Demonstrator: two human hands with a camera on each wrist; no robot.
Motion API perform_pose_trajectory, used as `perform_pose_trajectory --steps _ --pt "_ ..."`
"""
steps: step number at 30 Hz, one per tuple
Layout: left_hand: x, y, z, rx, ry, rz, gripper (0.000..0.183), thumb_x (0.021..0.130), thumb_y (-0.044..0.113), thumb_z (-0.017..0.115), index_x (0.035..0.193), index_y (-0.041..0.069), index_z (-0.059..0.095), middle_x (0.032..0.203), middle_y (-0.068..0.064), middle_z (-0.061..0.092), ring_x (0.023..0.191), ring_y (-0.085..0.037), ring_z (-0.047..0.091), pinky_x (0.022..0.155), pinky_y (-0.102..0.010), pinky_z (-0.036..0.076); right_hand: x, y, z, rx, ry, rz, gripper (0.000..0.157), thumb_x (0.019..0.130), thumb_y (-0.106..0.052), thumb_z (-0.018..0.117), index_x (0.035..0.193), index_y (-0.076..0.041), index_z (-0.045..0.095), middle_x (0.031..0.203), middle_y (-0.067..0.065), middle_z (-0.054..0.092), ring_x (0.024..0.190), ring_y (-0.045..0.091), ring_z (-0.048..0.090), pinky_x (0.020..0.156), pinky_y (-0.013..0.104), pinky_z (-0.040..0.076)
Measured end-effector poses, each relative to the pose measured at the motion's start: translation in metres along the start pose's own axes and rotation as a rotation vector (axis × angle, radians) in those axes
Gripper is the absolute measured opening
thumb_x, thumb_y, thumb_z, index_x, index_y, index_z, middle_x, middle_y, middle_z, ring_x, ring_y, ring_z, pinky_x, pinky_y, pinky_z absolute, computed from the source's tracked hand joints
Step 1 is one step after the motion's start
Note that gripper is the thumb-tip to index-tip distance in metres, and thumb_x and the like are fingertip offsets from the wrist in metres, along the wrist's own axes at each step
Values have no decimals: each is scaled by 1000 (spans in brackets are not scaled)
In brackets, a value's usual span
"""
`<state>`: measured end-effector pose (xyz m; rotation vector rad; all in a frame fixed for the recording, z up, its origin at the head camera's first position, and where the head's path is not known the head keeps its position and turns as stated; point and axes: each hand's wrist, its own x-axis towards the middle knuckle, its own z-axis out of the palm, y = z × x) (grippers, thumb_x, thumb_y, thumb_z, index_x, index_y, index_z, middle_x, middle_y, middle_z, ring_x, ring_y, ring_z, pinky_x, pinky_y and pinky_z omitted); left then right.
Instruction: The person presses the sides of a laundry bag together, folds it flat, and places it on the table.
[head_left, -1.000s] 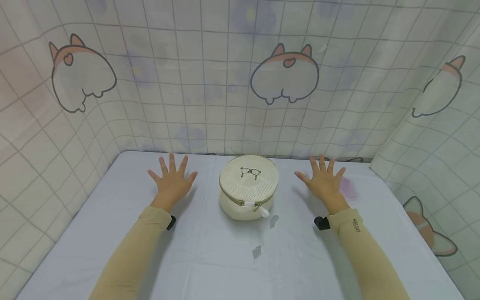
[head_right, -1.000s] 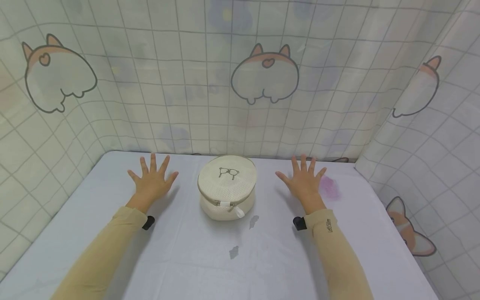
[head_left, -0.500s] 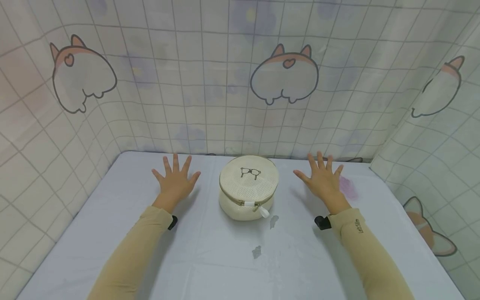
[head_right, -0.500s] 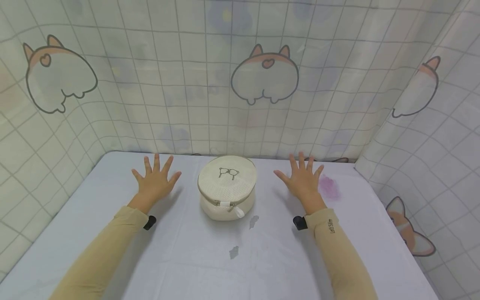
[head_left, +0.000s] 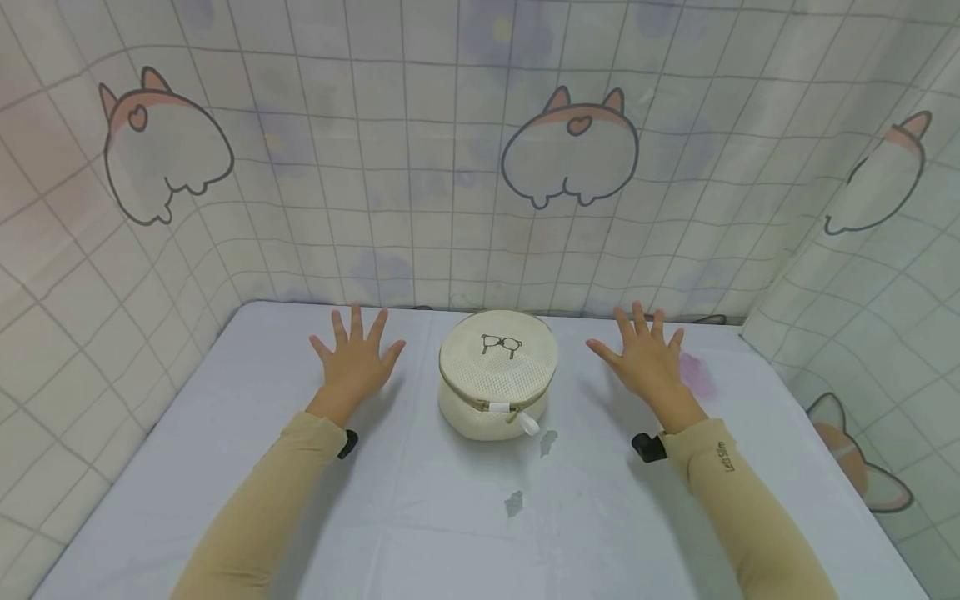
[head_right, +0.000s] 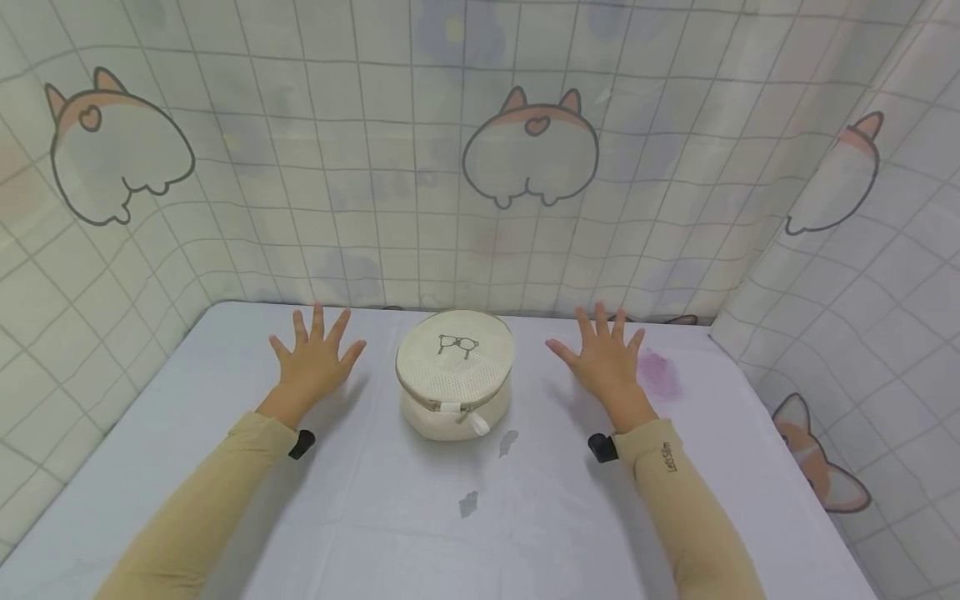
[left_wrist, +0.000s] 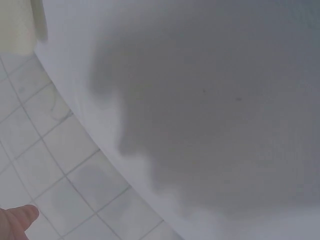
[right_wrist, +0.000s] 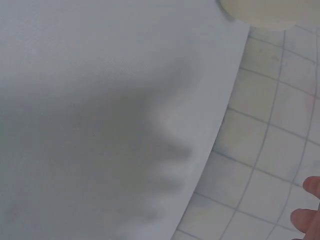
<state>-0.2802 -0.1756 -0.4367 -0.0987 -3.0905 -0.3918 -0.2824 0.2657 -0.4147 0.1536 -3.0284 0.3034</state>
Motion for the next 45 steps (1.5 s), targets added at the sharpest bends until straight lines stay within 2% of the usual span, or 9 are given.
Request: perform_pose_trajectory --steps 8,13,21,28,35,45 --pt "-1 4 0 5 17 18 75 107 60 32 167 19 13 168 -23 -10 149 -50 -19 108 -81 -7 -4 -9 -4 -21 -29 -23 96 99 -74 37 164 -7 16 168 26 3 150 54 -7 111 79 -4" --pt "-3 5 -1 -11 34 20 75 107 60 32 166 18 15 169 -24 -7 149 -51 -17 108 -81 -7 -7 -12 -5 -24 -18 -34 96 99 -75 37 164 -7 17 168 26 5 150 55 -6 111 79 -2" --pt "-7 7 -3 -34 34 27 74 107 60 32 167 19 14 168 -22 -10 150 -50 -17 109 -81 -5 -10 -13 -3 -3 -2 -57 95 99 -74 38 164 -8 18 167 26 8 149 56 -2 110 80 1" --pt "-11 12 -8 -73 57 38 72 108 57 35 166 19 17 169 -22 -7 150 -49 -15 109 -80 -6 -13 -19 -7 33 -7 -71 93 101 -71 39 164 -7 18 167 26 7 149 55 -4 110 80 1" --pt "-16 11 -12 -77 64 40 73 108 59 32 166 19 17 169 -23 -6 151 -51 -8 110 -81 3 -17 -26 -13 55 -3 -95 91 101 -69 40 164 -6 19 168 26 8 150 55 -3 111 79 0" --pt "-21 12 -17 -113 81 54 69 109 53 36 166 17 19 169 -23 -2 152 -50 -5 112 -79 7 -22 -34 -16 88 6 -119 88 103 -67 39 164 -6 21 167 26 10 150 54 -2 112 79 0"
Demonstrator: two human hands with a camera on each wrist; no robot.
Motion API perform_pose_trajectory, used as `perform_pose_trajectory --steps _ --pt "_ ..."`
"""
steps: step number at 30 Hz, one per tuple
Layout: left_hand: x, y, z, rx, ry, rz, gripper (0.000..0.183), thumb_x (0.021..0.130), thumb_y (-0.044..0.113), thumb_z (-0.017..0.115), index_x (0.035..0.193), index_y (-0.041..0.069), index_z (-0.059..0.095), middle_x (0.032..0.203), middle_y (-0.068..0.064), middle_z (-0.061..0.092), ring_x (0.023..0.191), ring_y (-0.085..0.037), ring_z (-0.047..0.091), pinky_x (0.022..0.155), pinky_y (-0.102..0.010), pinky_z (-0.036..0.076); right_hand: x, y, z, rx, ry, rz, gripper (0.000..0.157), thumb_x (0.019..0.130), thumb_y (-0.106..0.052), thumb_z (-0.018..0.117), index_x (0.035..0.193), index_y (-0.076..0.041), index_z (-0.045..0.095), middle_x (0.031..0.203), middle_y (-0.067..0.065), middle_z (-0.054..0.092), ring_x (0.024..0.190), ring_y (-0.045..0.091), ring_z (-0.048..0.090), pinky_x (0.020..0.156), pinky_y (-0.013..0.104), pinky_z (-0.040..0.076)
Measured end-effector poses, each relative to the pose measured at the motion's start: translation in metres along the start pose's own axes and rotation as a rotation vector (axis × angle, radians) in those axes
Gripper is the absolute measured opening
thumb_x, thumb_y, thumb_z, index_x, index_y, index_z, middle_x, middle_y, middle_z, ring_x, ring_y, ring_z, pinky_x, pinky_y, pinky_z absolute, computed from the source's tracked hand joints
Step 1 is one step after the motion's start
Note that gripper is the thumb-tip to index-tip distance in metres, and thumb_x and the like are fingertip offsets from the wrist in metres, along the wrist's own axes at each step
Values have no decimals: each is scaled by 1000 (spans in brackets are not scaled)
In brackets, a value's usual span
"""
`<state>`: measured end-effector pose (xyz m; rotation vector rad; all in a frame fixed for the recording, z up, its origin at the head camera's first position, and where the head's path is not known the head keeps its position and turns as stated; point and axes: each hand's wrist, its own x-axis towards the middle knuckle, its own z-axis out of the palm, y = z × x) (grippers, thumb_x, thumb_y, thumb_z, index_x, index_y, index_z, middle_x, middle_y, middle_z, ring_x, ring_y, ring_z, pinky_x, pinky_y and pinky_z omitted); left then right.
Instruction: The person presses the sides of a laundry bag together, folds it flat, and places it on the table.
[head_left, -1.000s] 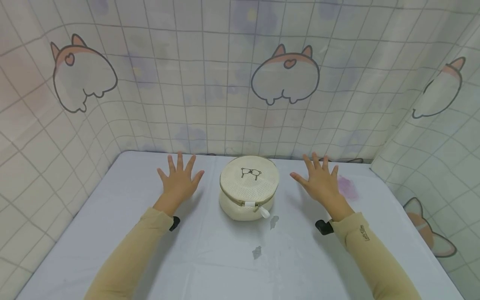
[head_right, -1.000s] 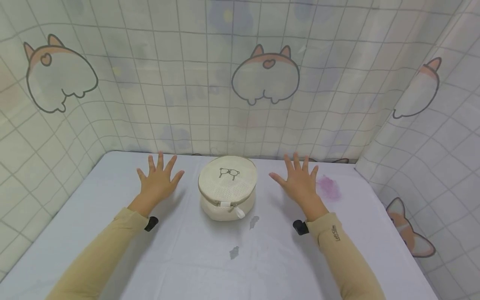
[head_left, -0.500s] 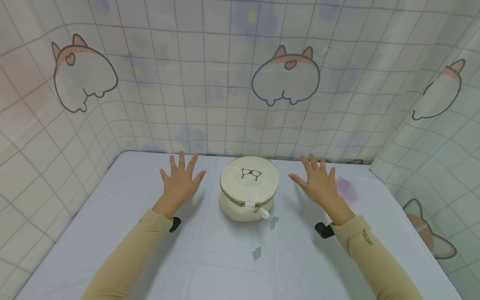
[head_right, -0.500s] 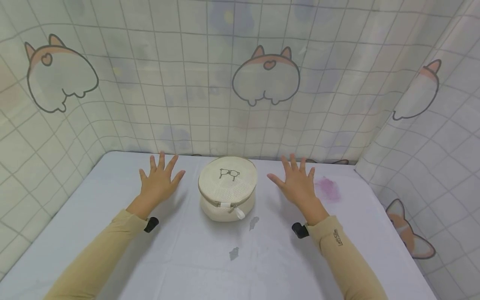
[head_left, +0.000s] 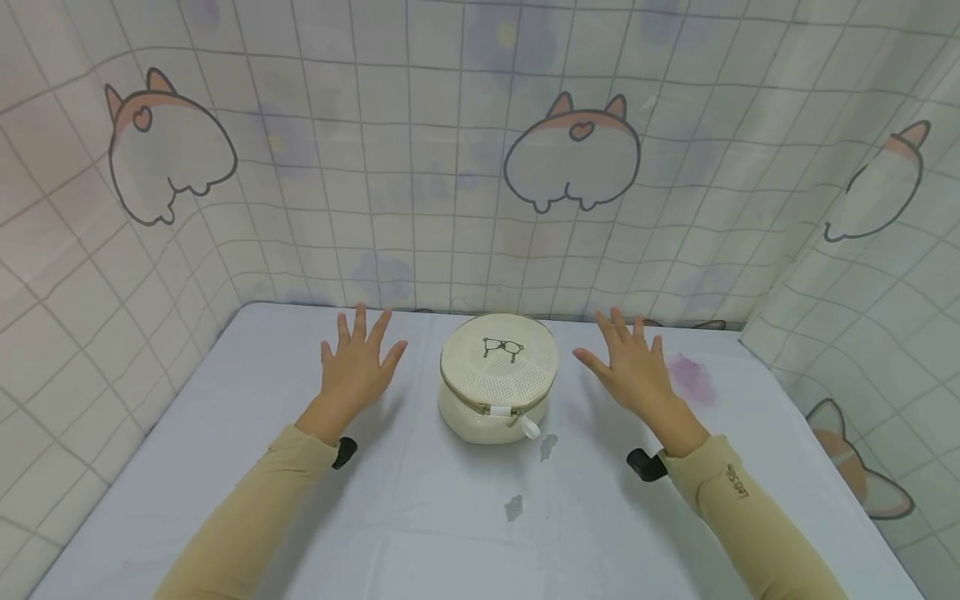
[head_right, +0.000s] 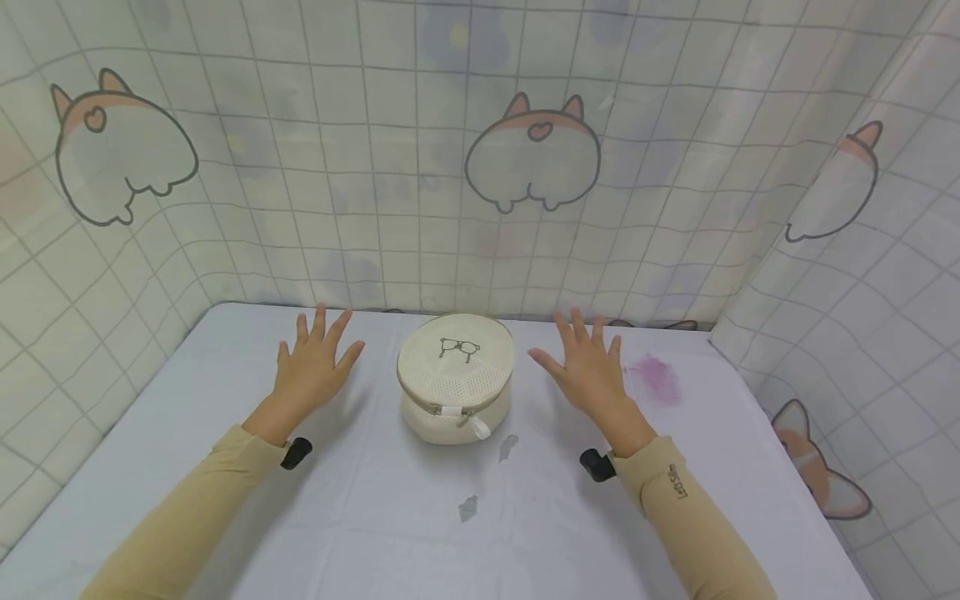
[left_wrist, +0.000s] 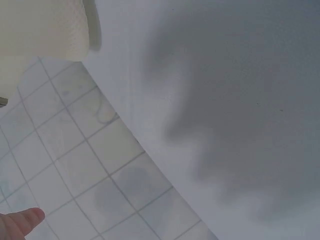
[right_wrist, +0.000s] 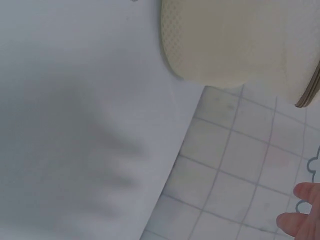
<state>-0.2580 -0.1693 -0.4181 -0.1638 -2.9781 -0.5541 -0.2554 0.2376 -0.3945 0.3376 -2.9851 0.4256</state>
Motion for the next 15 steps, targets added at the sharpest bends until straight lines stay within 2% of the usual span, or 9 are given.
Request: perform_pose_trajectory --steps 15 --pt "-5 11 -4 -82 72 76 65 109 47 41 163 13 28 168 -23 12 152 -49 9 112 -77 19 -5 -16 -3 41 27 -69 85 104 -65 40 162 -4 26 166 25 17 148 57 9 113 77 6"
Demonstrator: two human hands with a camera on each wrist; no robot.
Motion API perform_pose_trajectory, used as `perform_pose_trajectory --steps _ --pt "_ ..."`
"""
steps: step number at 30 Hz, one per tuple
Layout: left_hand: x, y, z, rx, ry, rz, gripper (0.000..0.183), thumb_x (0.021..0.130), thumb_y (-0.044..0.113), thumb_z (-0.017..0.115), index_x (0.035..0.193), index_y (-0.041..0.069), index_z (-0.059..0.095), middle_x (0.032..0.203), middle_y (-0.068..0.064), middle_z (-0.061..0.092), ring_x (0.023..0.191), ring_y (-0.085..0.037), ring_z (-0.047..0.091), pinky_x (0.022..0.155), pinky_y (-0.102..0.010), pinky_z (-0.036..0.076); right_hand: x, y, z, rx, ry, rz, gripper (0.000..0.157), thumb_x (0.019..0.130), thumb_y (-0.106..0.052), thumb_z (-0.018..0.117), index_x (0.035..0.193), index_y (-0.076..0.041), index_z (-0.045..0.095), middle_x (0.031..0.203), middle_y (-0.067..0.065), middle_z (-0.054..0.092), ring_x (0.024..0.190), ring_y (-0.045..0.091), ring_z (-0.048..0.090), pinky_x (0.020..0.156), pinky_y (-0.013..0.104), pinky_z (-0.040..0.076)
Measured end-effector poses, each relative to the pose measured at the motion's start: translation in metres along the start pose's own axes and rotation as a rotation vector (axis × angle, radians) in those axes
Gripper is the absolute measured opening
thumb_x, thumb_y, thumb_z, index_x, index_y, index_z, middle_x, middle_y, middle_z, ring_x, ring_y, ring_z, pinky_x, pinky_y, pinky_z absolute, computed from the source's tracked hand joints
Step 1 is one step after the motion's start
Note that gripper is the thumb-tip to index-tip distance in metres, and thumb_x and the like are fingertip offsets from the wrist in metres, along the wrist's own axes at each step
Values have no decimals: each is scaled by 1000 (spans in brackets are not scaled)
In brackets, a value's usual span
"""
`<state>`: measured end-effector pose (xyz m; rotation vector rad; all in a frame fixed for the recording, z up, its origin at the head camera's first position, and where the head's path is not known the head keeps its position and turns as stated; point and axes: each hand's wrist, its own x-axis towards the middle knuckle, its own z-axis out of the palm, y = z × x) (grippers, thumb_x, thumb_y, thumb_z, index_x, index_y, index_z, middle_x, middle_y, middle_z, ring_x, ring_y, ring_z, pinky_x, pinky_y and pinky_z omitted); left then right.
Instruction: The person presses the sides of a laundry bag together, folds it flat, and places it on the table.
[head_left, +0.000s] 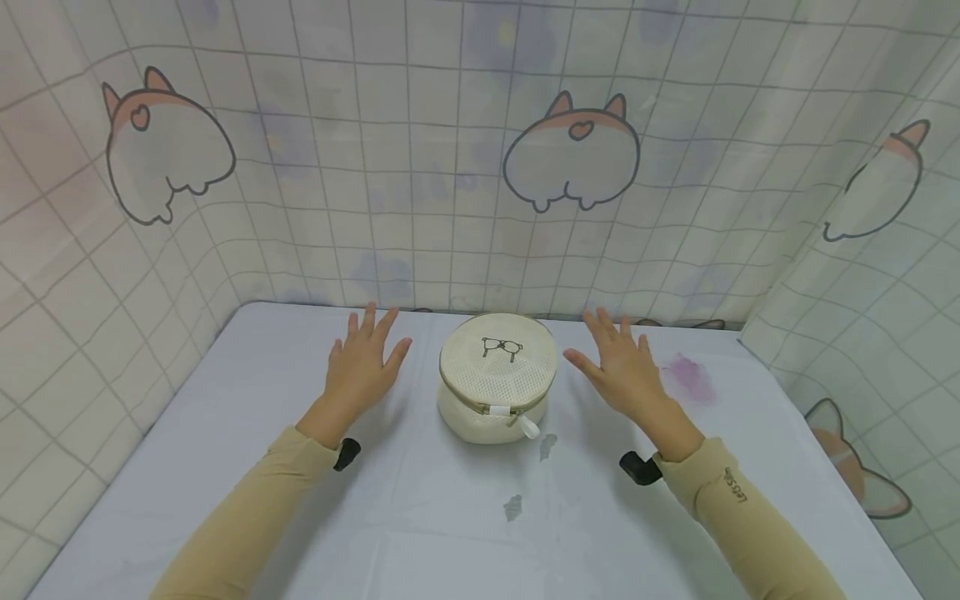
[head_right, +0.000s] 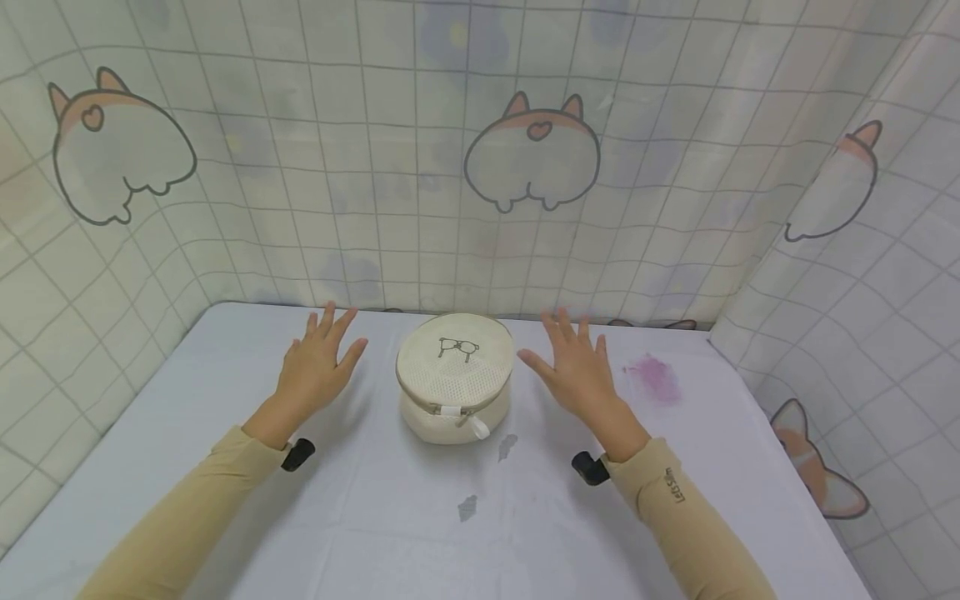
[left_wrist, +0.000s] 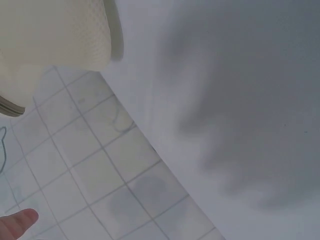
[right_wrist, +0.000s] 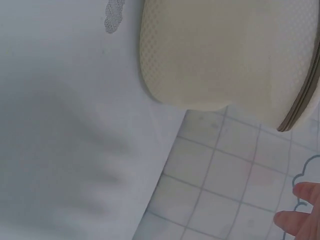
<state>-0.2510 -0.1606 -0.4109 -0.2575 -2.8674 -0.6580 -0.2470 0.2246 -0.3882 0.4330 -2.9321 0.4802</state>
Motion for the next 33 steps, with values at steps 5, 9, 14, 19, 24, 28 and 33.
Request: perform_pose_trajectory --steps 5,9,14,19,24,28,33 --pt "-2 3 -1 -6 13 18 63 109 45 42 163 13 30 167 -23 15 151 -50 13 113 -75 22 -1 -5 0 12 7 -22 83 104 -65 38 161 -5 27 166 26 19 148 57 11 112 78 9" --pt "-3 4 0 -21 35 43 62 109 43 43 162 12 32 166 -23 18 150 -50 17 111 -74 26 -2 -7 1 26 12 -31 83 104 -65 39 162 -6 27 166 25 19 148 57 11 113 77 9" --pt "-4 5 1 -73 87 82 60 108 39 48 159 10 37 163 -24 26 148 -50 25 110 -72 31 -3 -9 3 47 20 -42 82 104 -63 41 162 -6 28 166 24 20 149 55 13 114 75 12" --pt "-5 7 3 -123 88 95 59 108 37 49 159 9 37 163 -22 29 146 -49 29 109 -70 34 -4 -12 2 75 28 -54 80 105 -59 44 161 -5 28 166 23 22 149 53 14 114 74 16" --pt "-5 9 4 -175 63 86 59 109 37 48 161 11 34 163 -18 32 145 -43 36 110 -65 37 -4 -15 3 106 43 -71 81 105 -62 42 161 -4 30 165 22 26 149 51 18 114 71 24" --pt "-6 10 5 -210 58 83 59 110 37 49 161 12 34 163 -15 35 144 -39 40 112 -59 39 -4 -18 3 129 47 -70 80 105 -61 42 161 -6 30 163 19 32 148 48 25 109 70 34" --pt "-6 14 5 -232 66 82 57 109 36 50 160 13 37 161 -13 40 142 -38 42 111 -58 40 -5 -21 2 146 40 -63 77 106 -58 43 161 -7 30 163 19 33 147 44 33 111 66 36"
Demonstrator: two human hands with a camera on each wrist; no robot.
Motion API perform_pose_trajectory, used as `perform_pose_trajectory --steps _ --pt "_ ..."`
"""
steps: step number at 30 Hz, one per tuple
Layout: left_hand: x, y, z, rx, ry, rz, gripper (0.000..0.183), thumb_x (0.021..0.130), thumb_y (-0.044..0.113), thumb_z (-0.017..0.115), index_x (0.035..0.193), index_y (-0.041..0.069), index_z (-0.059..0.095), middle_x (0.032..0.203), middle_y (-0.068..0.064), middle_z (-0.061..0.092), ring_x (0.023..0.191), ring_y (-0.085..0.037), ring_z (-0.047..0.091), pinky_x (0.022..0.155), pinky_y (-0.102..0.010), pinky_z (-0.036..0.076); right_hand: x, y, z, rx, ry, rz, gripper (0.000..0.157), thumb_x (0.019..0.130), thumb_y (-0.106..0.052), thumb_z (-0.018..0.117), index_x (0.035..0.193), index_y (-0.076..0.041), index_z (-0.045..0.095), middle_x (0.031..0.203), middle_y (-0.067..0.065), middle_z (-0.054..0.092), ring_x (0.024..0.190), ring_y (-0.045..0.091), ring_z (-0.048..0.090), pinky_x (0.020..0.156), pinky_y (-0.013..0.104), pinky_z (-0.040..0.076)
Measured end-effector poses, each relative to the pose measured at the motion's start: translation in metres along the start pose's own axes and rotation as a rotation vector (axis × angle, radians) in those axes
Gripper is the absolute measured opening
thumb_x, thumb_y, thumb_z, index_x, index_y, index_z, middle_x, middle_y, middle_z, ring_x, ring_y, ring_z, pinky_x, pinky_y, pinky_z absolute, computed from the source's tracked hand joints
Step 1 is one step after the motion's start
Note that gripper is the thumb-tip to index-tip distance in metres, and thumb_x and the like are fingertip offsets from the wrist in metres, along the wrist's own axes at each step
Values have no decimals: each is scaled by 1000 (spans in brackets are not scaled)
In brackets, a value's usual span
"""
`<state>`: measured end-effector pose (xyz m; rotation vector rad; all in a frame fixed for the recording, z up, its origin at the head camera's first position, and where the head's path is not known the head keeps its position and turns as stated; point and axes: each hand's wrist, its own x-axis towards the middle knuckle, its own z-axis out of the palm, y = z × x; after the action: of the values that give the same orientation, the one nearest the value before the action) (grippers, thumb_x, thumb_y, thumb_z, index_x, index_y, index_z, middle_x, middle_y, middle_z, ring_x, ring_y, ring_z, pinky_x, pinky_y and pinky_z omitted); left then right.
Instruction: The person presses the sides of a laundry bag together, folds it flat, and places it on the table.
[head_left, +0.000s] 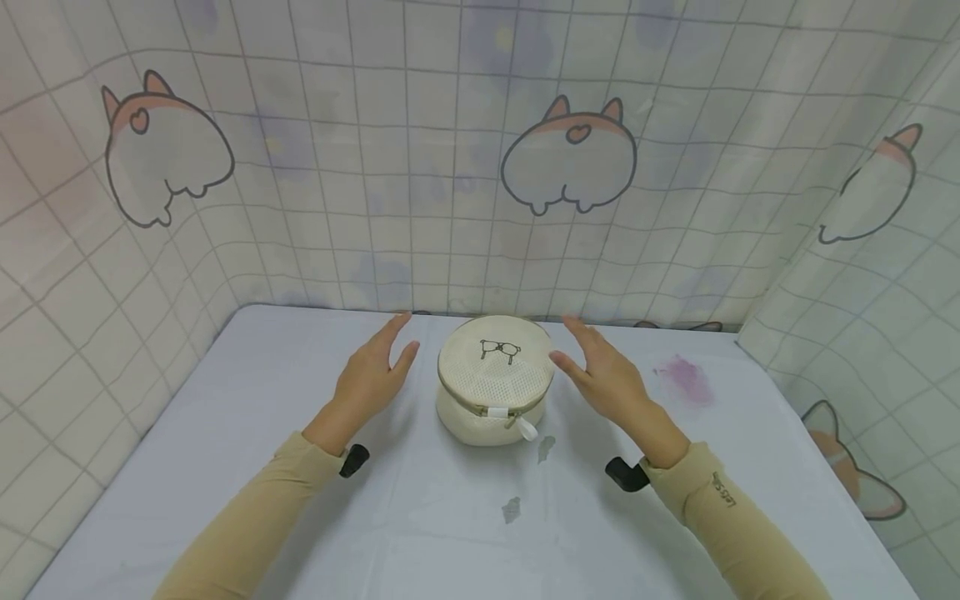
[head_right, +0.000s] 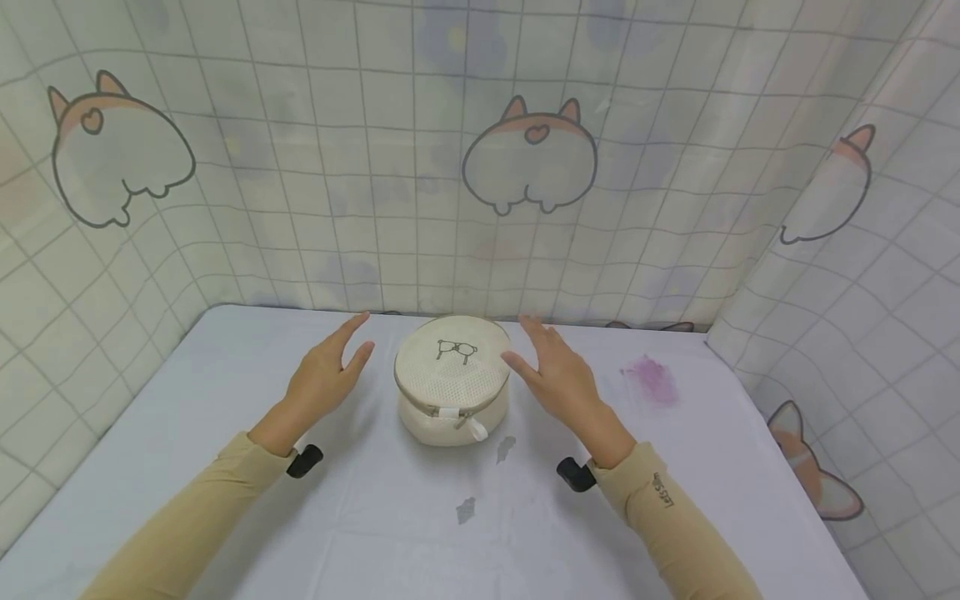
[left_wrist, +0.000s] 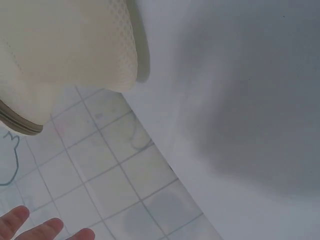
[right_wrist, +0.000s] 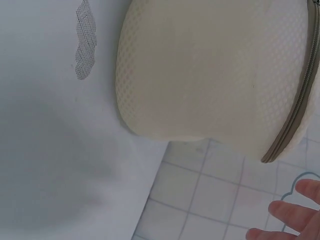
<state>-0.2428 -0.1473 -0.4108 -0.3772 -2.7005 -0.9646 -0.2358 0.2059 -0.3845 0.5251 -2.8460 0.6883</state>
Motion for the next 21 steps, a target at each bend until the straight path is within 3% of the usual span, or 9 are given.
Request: perform_pose_trajectory --steps 10,15,21 --pt "1 1 1 -51 13 0 53 108 35 51 157 17 43 153 -17 49 137 -40 48 108 -59 43 4 -2 1 5 12 14 75 106 -60 40 161 -10 33 159 17 41 139 42 46 100 62 48" --pt "0 -2 4 -78 3 -19 51 108 35 52 156 18 45 150 -19 52 134 -41 52 103 -60 47 4 -4 1 27 21 15 73 106 -59 41 158 -9 38 151 21 50 126 42 58 89 61 53" --pt "0 -2 1 -173 -23 -46 50 107 35 53 155 21 47 151 -17 52 133 -40 53 98 -63 49 4 -2 3 67 62 2 73 106 -61 40 153 -6 46 144 19 58 118 39 64 87 60 54"
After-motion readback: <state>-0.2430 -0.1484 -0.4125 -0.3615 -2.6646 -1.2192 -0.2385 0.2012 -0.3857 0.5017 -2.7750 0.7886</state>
